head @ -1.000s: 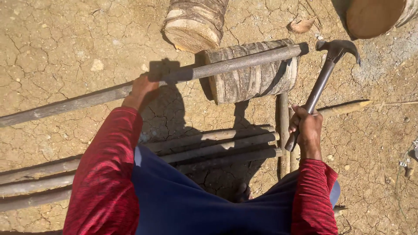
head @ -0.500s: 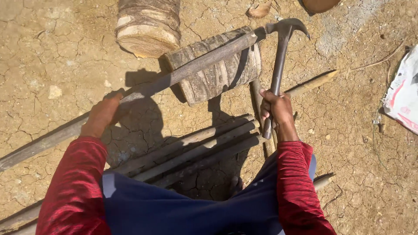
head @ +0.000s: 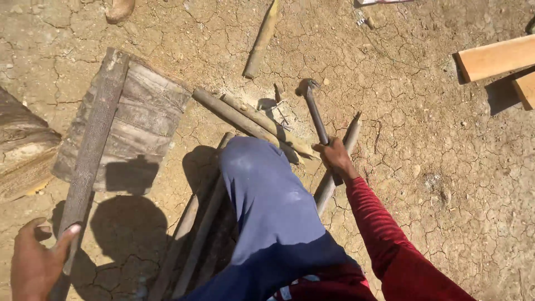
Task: Hammering nails into a wooden branch supported by a log.
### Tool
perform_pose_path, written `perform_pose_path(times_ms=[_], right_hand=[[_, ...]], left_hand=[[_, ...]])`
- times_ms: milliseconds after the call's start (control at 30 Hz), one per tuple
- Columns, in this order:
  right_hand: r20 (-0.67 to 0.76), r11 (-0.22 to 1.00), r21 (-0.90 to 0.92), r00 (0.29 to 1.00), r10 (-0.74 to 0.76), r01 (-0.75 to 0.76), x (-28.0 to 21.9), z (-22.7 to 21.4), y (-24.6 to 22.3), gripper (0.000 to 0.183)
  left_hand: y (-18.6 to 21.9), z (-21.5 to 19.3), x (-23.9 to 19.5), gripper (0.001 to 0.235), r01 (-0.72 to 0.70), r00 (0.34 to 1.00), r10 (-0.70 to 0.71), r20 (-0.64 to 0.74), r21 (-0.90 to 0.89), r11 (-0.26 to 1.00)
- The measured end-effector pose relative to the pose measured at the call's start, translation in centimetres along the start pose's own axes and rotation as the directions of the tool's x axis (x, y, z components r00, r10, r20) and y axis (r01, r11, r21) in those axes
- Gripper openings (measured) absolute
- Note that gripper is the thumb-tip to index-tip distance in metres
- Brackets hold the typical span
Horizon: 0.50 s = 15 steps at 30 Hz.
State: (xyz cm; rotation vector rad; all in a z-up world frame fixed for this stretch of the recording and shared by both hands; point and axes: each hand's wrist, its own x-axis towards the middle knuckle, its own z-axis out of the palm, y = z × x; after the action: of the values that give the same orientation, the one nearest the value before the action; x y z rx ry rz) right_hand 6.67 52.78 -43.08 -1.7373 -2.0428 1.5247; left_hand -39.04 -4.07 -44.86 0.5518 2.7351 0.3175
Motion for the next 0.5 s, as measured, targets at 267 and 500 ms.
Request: perform_pose_path(times_ms=[267, 500], right_hand=[[-0.324, 0.851, -0.417, 0.927, 0.187, -0.318, 0.6, 1.3, 19.5, 0.03], [-0.367, 0.783, -0.581, 0.93, -0.006, -0.224, 3.8, 0.8, 17.3, 0.034]], left_hand=[[12.8, -3.2, 2.2, 0.067, -0.146, 0.972, 0.127, -0.196, -0.085, 0.986], [16.5, 0.6, 4.6, 0.053, -0.201, 0.962, 0.192, -0.194, -0.03, 0.979]])
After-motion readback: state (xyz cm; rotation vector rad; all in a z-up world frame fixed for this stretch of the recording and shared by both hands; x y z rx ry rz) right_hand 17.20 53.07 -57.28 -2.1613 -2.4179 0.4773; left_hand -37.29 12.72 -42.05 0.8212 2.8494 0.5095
